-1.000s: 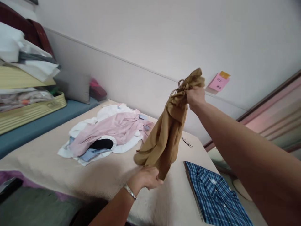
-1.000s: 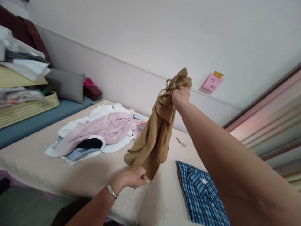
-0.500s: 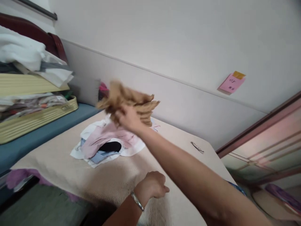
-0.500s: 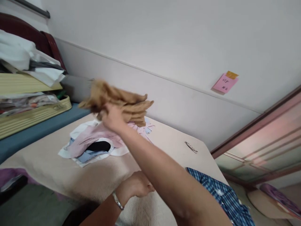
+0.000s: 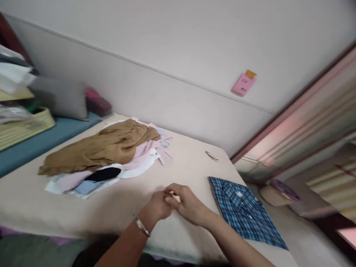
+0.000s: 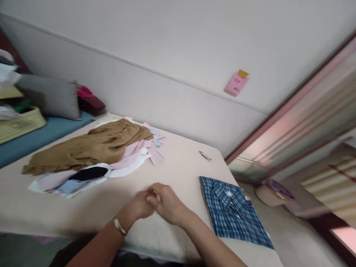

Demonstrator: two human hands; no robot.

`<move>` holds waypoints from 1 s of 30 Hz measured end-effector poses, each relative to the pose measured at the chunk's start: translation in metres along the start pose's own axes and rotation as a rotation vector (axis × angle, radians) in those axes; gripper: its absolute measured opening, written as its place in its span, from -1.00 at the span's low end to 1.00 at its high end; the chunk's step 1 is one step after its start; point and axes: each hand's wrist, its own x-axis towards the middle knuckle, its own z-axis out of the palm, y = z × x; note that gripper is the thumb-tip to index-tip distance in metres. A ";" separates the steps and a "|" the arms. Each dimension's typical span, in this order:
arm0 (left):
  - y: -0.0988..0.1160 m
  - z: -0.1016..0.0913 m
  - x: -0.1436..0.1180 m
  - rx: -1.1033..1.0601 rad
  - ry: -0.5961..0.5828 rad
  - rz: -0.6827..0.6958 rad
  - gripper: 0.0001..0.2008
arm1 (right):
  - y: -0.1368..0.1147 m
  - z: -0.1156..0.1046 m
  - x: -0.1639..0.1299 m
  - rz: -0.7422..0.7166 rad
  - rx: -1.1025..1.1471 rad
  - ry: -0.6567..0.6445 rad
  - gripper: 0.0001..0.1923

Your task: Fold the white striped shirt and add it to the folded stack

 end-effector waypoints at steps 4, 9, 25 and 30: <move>0.007 0.005 0.009 0.149 -0.052 -0.010 -0.75 | 0.118 -0.056 -0.065 0.326 -0.148 0.254 -0.80; -0.002 0.014 0.021 0.250 -0.073 -0.017 -0.68 | 0.227 -0.143 -0.129 0.711 -0.594 0.315 -0.69; -0.011 0.017 0.042 0.313 -0.147 -0.038 -0.64 | 0.300 -0.159 -0.174 0.743 -0.893 -0.079 -0.76; -0.013 0.019 0.042 0.305 -0.139 -0.034 -0.65 | 0.291 -0.159 -0.186 0.861 -0.882 -0.093 -0.43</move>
